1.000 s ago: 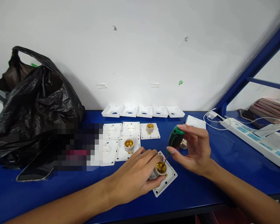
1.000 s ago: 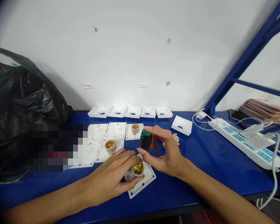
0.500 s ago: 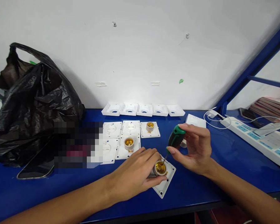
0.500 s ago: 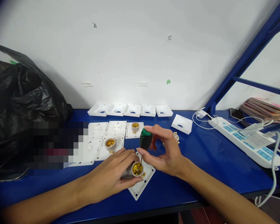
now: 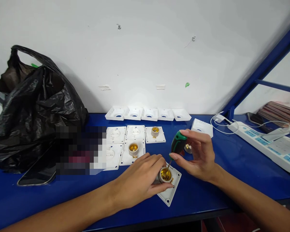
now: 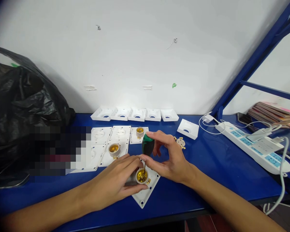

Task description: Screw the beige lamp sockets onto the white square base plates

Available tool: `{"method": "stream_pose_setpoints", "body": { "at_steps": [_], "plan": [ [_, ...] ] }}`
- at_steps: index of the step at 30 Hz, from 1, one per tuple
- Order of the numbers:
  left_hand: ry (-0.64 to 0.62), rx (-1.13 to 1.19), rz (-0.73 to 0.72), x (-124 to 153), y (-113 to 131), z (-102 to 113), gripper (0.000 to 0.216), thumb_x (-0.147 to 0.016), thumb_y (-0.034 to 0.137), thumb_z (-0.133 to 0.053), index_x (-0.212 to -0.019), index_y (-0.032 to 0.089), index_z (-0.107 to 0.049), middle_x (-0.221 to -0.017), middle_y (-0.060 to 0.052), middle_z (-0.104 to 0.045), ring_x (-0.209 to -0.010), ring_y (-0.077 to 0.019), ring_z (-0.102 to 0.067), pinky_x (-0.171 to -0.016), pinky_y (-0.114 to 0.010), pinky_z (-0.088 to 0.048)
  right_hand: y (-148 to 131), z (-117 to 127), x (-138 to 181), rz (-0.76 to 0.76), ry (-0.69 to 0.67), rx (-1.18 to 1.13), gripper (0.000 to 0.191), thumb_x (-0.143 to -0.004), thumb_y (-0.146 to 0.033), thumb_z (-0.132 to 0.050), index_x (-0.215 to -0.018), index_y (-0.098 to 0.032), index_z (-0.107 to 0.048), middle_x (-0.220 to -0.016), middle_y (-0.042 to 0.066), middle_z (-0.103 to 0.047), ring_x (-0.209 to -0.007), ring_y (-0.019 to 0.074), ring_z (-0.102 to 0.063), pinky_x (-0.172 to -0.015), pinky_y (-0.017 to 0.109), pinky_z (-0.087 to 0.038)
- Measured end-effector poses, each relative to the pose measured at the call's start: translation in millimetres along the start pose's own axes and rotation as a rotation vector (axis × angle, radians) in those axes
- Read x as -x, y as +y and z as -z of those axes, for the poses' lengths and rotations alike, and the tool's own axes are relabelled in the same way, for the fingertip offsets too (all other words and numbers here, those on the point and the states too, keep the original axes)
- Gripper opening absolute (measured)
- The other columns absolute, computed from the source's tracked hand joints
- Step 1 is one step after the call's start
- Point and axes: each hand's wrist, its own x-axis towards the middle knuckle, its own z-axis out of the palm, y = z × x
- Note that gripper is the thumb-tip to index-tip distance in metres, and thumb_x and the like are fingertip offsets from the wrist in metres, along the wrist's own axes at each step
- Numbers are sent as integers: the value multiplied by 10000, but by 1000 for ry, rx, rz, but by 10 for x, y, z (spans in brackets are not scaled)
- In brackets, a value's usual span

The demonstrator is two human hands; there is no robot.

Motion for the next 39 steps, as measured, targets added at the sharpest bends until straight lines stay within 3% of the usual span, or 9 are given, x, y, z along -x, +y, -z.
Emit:
{"method": "stream_pose_setpoints", "body": {
  "at_steps": [10,15,20,24,29,33,39],
  "plan": [
    [-12,-7,17,-9,17,13,363,-982,457,-780,-1155,204,-585,-1070,-51,-700,-956,-268,-655,-855,-401,-556,-90,49,-66,-64,-139,-58,642,-978,-152,-693,-1550,-316,-452,-894,-3,-665,-695,176,-656,-533,306,-581],
    [-8,-2,3,-1,19,16,345,-1002,458,-756,-1164,204,-586,-1052,-47,-697,-936,-254,-653,-837,-388,-553,-60,49,-50,-21,-74,-38,700,-935,-179,-774,-1536,-360,-464,-806,-35,-588,-640,177,-586,-476,299,-516],
    [-3,-1,9,6,15,11,337,-1018,484,-725,-1169,214,-590,-1057,-53,-702,-951,-265,-661,-846,-402,-558,-75,54,-68,-72,-144,-50,653,-971,-166,-705,-1552,-337,-460,-888,-6,-646,-701,179,-639,-538,310,-579],
    [4,0,3,1,13,5,318,-1002,466,-751,-1107,212,-589,-1037,-45,-701,-938,-261,-671,-835,-390,-560,-78,53,-74,-20,-73,-13,687,-937,-164,-757,-1538,-343,-475,-897,-3,-651,-646,168,-579,-484,298,-516],
    [14,-12,-4,2,12,-4,333,-1017,468,-731,-1181,212,-593,-1088,-57,-713,-969,-269,-679,-872,-409,-562,-93,62,-99,-46,-170,-32,694,-967,-129,-698,-1582,-313,-435,-974,23,-672,-721,173,-612,-566,314,-559],
    [9,-15,-9,1,19,0,345,-1013,448,-744,-1207,210,-585,-1113,-62,-712,-985,-270,-685,-885,-411,-564,-106,66,-113,6,-114,-11,699,-932,-111,-744,-1549,-312,-485,-990,14,-660,-679,152,-542,-525,291,-496],
    [-9,-25,-7,-10,26,12,328,-984,424,-784,-1124,202,-587,-1050,-50,-702,-923,-266,-663,-850,-415,-566,-128,95,-122,-49,-225,18,699,-1007,-136,-636,-1633,-306,-376,-992,29,-645,-764,189,-588,-644,348,-564]
  ]
}}
